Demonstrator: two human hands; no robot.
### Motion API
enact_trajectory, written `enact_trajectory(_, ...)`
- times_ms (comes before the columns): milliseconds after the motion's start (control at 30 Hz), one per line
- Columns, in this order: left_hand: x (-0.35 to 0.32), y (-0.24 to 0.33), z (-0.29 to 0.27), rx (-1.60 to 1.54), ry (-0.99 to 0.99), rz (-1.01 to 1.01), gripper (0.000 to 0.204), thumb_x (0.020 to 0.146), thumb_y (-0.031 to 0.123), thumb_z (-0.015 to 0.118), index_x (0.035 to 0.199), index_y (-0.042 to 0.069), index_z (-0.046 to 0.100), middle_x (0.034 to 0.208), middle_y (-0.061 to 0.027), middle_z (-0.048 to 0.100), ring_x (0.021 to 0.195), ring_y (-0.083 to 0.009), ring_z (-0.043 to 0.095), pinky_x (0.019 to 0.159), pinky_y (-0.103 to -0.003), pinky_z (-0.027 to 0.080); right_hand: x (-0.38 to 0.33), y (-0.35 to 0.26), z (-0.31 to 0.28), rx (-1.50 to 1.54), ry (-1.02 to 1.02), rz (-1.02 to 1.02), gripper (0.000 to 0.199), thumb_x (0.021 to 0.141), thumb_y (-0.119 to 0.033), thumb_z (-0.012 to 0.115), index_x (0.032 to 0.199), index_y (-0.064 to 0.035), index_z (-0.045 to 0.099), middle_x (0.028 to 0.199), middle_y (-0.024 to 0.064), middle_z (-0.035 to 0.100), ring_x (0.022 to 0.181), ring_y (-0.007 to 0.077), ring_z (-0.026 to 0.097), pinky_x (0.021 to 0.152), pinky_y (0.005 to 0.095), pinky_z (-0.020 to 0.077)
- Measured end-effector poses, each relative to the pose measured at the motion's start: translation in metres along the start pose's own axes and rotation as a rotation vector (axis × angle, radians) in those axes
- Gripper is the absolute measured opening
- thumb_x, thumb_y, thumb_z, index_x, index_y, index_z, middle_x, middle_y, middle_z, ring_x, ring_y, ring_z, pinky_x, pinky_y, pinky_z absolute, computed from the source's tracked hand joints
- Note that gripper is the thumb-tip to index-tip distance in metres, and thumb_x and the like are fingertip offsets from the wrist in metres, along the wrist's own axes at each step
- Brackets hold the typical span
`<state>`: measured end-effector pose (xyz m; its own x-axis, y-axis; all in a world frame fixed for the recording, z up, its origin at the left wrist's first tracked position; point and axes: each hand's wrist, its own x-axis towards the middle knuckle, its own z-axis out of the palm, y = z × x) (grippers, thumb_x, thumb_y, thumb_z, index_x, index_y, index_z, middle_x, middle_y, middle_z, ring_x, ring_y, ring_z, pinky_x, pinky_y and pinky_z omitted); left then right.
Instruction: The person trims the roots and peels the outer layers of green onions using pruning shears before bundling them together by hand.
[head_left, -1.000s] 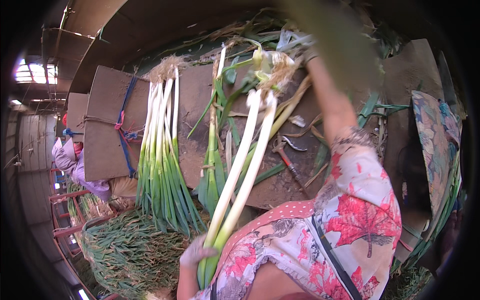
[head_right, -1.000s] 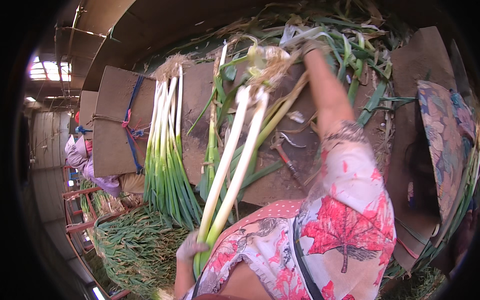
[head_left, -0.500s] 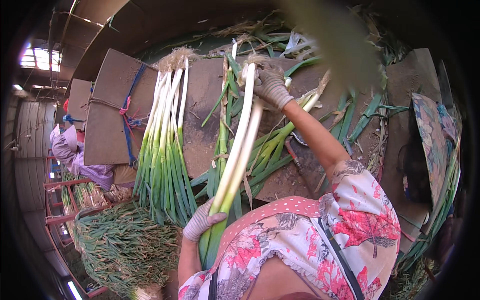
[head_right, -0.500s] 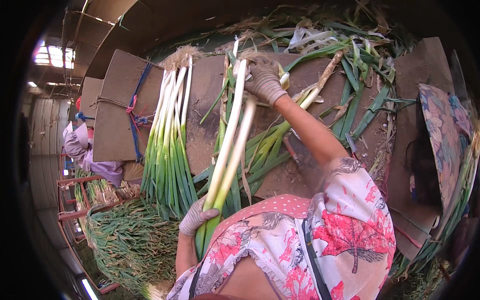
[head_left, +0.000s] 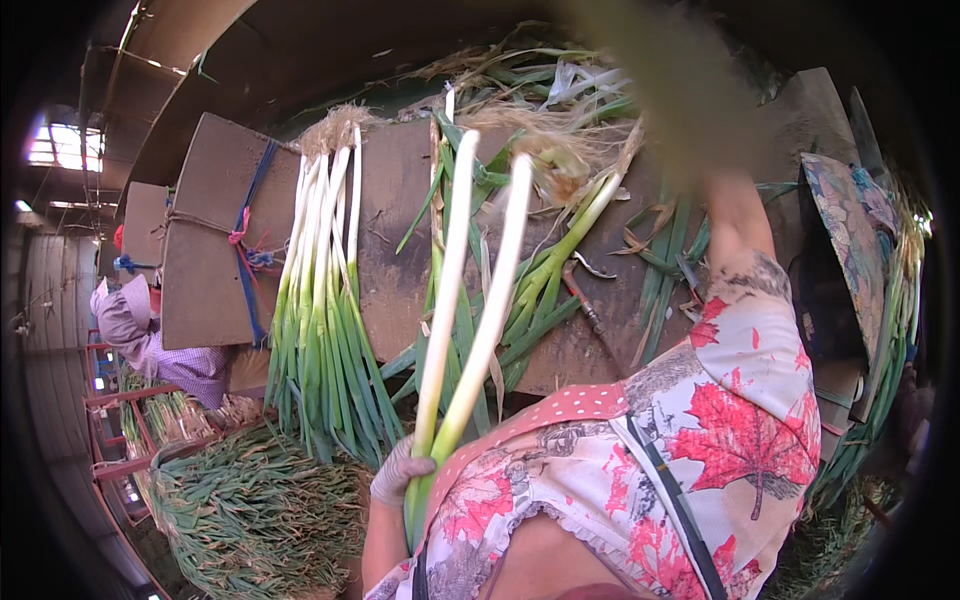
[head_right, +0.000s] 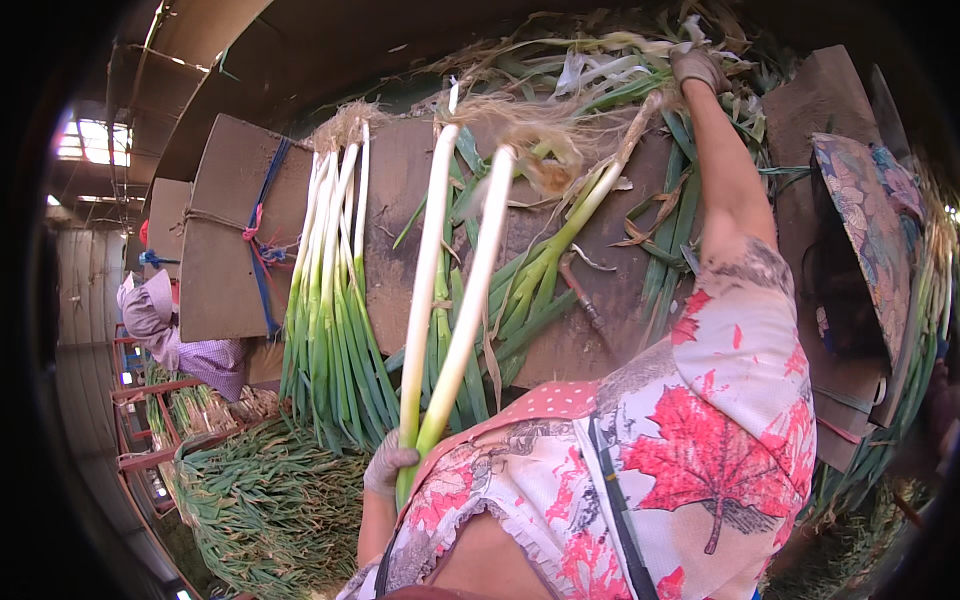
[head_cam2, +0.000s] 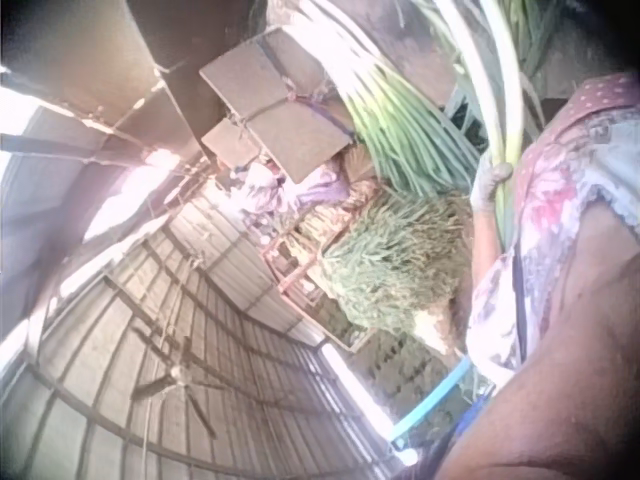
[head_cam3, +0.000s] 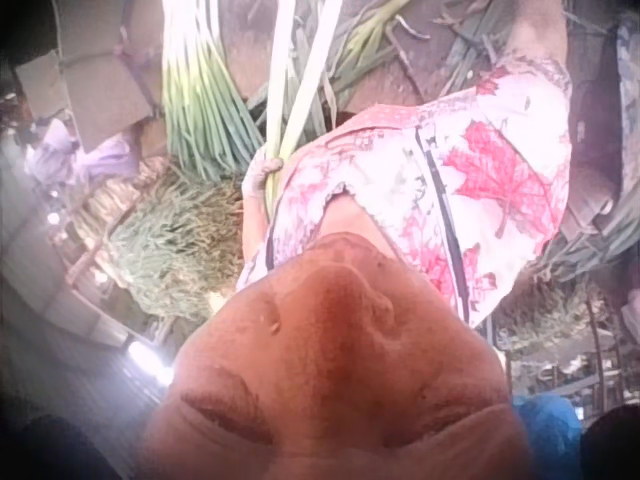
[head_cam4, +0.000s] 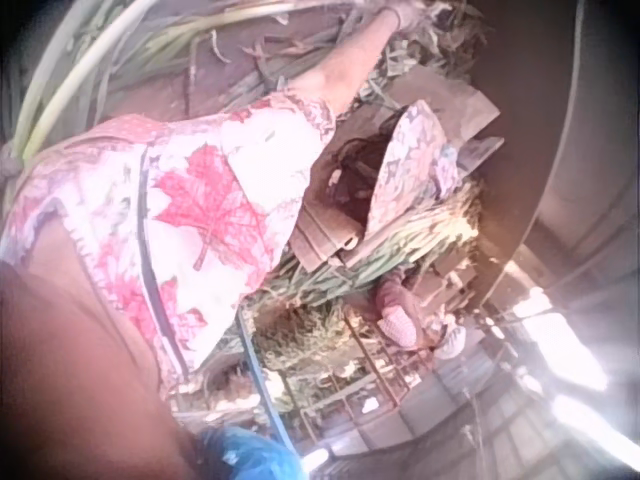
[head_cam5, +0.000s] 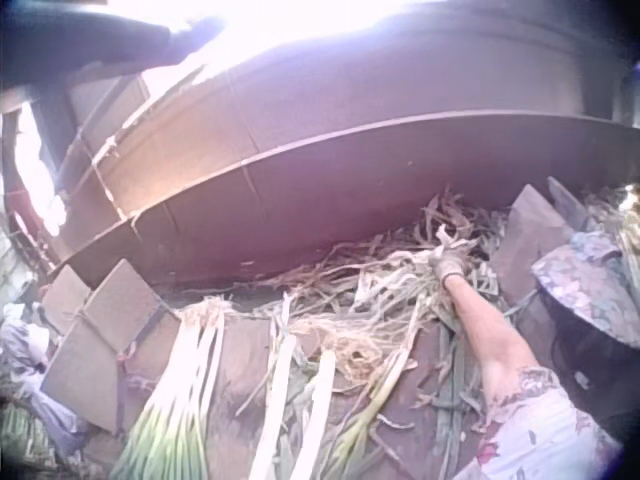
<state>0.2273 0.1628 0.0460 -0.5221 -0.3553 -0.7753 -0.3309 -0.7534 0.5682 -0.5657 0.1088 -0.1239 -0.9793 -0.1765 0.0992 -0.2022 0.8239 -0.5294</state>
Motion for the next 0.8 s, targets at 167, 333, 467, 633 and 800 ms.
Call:
enact_trajectory(167, 0.047, 0.009, -0.001, -0.233, -0.256, 0.041, 0.08, 0.063, 0.023, 0.082, 0.13, -0.006, 0.049, 0.091, -0.0097, 0.065, 0.076, -0.0182, 0.064, 0.069, -0.027, 0.053, -0.164, -0.029, -0.039, 0.631, -0.628, -0.461, 0.081, 0.077, -0.041, 0.077, 0.141, -0.0049, 0.043, 0.123, 0.0191, 0.063, 0.11, 0.0288, 0.063, 0.088, 0.0383, 0.0531)
enact_trajectory(333, 0.068, -0.013, 0.006, -0.516, -0.383, -0.029, 0.086, 0.065, 0.016, 0.076, 0.14, -0.007, 0.04, 0.09, -0.0181, 0.067, 0.079, -0.0273, 0.067, 0.075, -0.035, 0.057, -0.289, -0.104, -0.028, 1.727, -1.524, -0.332, 0.063, 0.085, -0.022, 0.068, 0.139, -0.0025, 0.042, 0.124, 0.0093, 0.061, 0.105, 0.0219, 0.065, 0.085, 0.0366, 0.0561)
enact_trajectory(467, 0.082, -0.046, -0.001, -0.664, -0.429, -0.035, 0.09, 0.065, 0.017, 0.076, 0.142, -0.007, 0.037, 0.104, -0.0175, 0.066, 0.09, -0.0258, 0.066, 0.085, -0.035, 0.055, -0.31, -0.109, -0.032, 2.18, -1.679, 0.02, 0.037, 0.083, -0.011, 0.06, 0.116, 0.004, 0.061, 0.103, 0.0114, 0.069, 0.09, 0.0217, 0.068, 0.086, 0.035, 0.0548)
enact_trajectory(633, 0.072, -0.043, 0.018, -0.642, -0.287, -0.021, 0.09, 0.065, 0.02, 0.078, 0.141, -0.007, 0.038, 0.108, -0.0143, 0.064, 0.094, -0.0221, 0.065, 0.088, -0.032, 0.052, -0.298, -0.119, -0.033, 1.977, -1.624, -0.145, 0.043, 0.077, -0.011, 0.074, 0.118, -0.0027, 0.061, 0.108, 0.0085, 0.069, 0.094, 0.0195, 0.068, 0.088, 0.0368, 0.0568)
enact_trajectory(800, 0.045, -0.034, 0.011, -0.505, -0.152, 0.049, 0.089, 0.064, 0.021, 0.079, 0.139, -0.007, 0.04, 0.114, -0.0119, 0.063, 0.099, -0.0197, 0.064, 0.092, -0.029, 0.051, -0.273, -0.131, -0.044, 0.767, -0.898, -0.555, 0.02, 0.08, -0.009, 0.073, 0.1, -0.0072, 0.068, 0.091, 0.0043, 0.068, 0.081, 0.0138, 0.066, 0.074, 0.0296, 0.0559)
